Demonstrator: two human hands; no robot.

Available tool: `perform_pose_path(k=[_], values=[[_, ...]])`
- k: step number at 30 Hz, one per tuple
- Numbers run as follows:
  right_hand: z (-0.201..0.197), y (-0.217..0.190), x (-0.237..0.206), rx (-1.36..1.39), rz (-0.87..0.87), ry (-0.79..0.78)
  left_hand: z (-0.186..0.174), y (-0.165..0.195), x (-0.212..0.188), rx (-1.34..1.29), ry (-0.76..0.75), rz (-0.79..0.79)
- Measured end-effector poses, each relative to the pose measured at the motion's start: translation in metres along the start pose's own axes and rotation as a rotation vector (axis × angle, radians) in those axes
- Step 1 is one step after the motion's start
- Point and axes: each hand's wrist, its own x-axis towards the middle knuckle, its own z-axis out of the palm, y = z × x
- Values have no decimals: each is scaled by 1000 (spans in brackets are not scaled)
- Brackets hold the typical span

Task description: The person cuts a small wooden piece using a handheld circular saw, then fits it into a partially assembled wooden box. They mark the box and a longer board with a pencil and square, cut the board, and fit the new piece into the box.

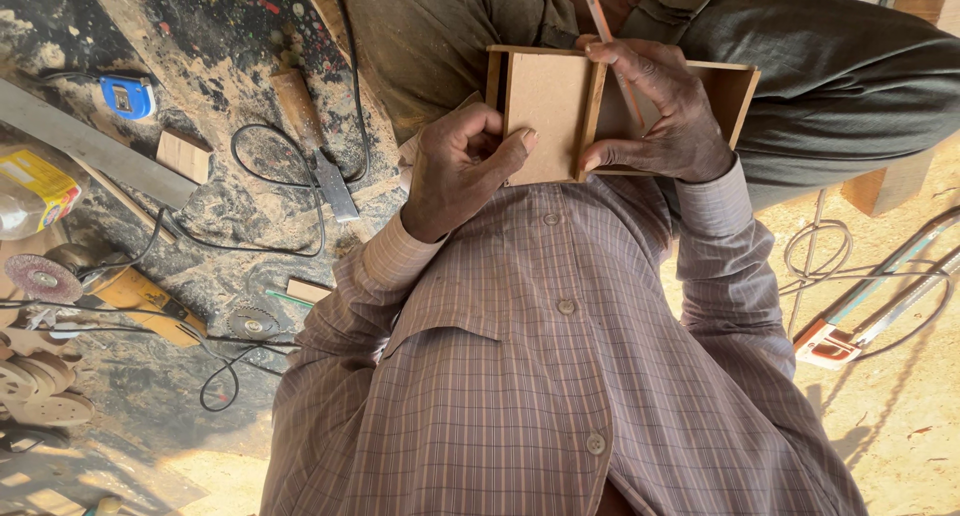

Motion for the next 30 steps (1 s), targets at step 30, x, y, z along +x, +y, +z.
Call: perform_pose_path(k=[30], values=[[-77, -15, 35, -483, -105, -42, -104, -8, -32, -428, 295, -144]])
